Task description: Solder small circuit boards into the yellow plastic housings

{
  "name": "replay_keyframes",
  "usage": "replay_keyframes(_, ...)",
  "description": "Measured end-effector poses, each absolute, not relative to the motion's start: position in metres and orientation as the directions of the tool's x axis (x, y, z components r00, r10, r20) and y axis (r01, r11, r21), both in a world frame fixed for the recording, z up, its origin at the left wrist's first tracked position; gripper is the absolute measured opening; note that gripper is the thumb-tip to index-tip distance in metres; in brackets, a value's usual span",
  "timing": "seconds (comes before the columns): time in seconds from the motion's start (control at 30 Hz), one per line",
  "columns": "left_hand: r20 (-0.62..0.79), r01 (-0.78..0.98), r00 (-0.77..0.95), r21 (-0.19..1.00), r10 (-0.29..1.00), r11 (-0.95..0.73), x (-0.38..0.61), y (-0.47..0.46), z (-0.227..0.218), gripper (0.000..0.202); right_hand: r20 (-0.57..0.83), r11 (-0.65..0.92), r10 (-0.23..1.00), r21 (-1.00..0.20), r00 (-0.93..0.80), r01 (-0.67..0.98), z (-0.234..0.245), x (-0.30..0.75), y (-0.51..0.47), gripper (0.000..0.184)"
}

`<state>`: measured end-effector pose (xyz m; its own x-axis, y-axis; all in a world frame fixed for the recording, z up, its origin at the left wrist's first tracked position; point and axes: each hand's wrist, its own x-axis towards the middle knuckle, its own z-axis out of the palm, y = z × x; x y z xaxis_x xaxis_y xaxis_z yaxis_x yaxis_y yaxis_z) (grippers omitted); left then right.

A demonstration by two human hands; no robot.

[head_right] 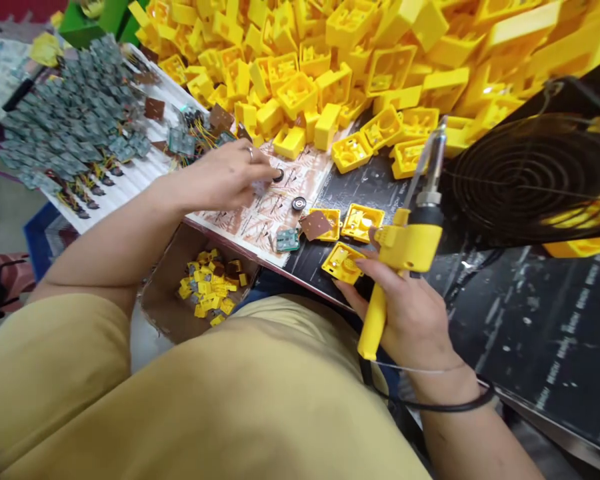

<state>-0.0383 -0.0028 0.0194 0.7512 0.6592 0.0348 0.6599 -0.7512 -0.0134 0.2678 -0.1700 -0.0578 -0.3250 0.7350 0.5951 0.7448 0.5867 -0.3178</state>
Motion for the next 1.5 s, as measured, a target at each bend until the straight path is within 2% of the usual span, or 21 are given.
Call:
replay_keyframes(0.1,-0.15,0.625,0.761,-0.088,0.631,-0.776,-0.04,-0.003,0.009,0.031,0.6,0.582,0.737,-0.33,-0.311,0.743,-0.06,0.262,-0.161,0.087)
replay_keyframes(0.2,-0.072,0.7,0.711,-0.021,0.699,-0.714,-0.031,-0.006,0.005,0.017,0.589,0.572,0.75,-0.352,-0.299,0.741,-0.059,0.262,-0.162,0.085)
replay_keyframes(0.3,-0.032,0.729,0.681,0.122,0.732,-0.673,-0.031,-0.004,0.008,0.015,0.586,0.567,0.759,-0.378,-0.285,0.732,-0.056,0.264,-0.168,0.08)
replay_keyframes(0.43,0.008,0.704,0.635,0.407,0.773,-0.582,-0.04,-0.011,0.015,0.016,0.6,0.576,0.753,-0.404,-0.27,0.711,-0.051,0.265,-0.172,0.075)
replay_keyframes(0.53,0.012,0.668,0.567,0.578,0.824,-0.468,-0.042,-0.022,0.014,0.013,0.605,0.584,0.75,-0.415,-0.269,0.698,-0.049,0.26,-0.17,0.069)
replay_keyframes(0.63,-0.052,0.637,0.502,0.697,0.863,-0.329,-0.04,-0.028,0.009,0.012,0.606,0.596,0.741,-0.397,-0.288,0.698,-0.052,0.25,-0.166,0.067)
replay_keyframes(0.77,-0.112,0.598,0.443,0.776,0.89,-0.201,-0.035,-0.03,0.005,0.005,0.638,0.614,0.709,-0.347,-0.301,0.709,-0.053,0.24,-0.16,0.068)
replay_keyframes(0.9,-0.071,0.601,0.44,0.764,0.895,-0.235,-0.032,-0.034,0.005,0.021,0.657,0.604,0.695,-0.314,-0.292,0.732,-0.05,0.236,-0.16,0.062)
replay_keyframes(1.07,0.037,0.621,0.504,0.679,0.863,-0.392,-0.034,-0.038,0.003,0.019,0.653,0.578,0.706,-0.305,-0.276,0.757,-0.046,0.235,-0.164,0.057)
replay_keyframes(1.23,0.256,0.667,0.6,0.363,0.758,-0.65,-0.029,-0.051,0.006,0.016,0.658,0.563,0.703,-0.281,-0.271,0.777,-0.043,0.235,-0.164,0.055)
replay_keyframes(1.3,0.312,0.633,0.652,0.278,0.691,-0.722,-0.02,-0.059,0.006,0.016,0.654,0.558,0.707,-0.28,-0.271,0.781,-0.044,0.235,-0.162,0.052)
replay_keyframes(1.4,0.3,0.521,0.746,0.293,0.595,-0.802,-0.003,-0.07,-0.001,0.02,0.644,0.561,0.717,-0.306,-0.267,0.769,-0.043,0.237,-0.162,0.05)
replay_keyframes(1.5,0.267,0.509,0.765,0.309,0.587,-0.803,0.009,-0.074,-0.01,0.023,0.629,0.54,0.743,-0.365,-0.226,0.758,-0.037,0.246,-0.17,0.051)
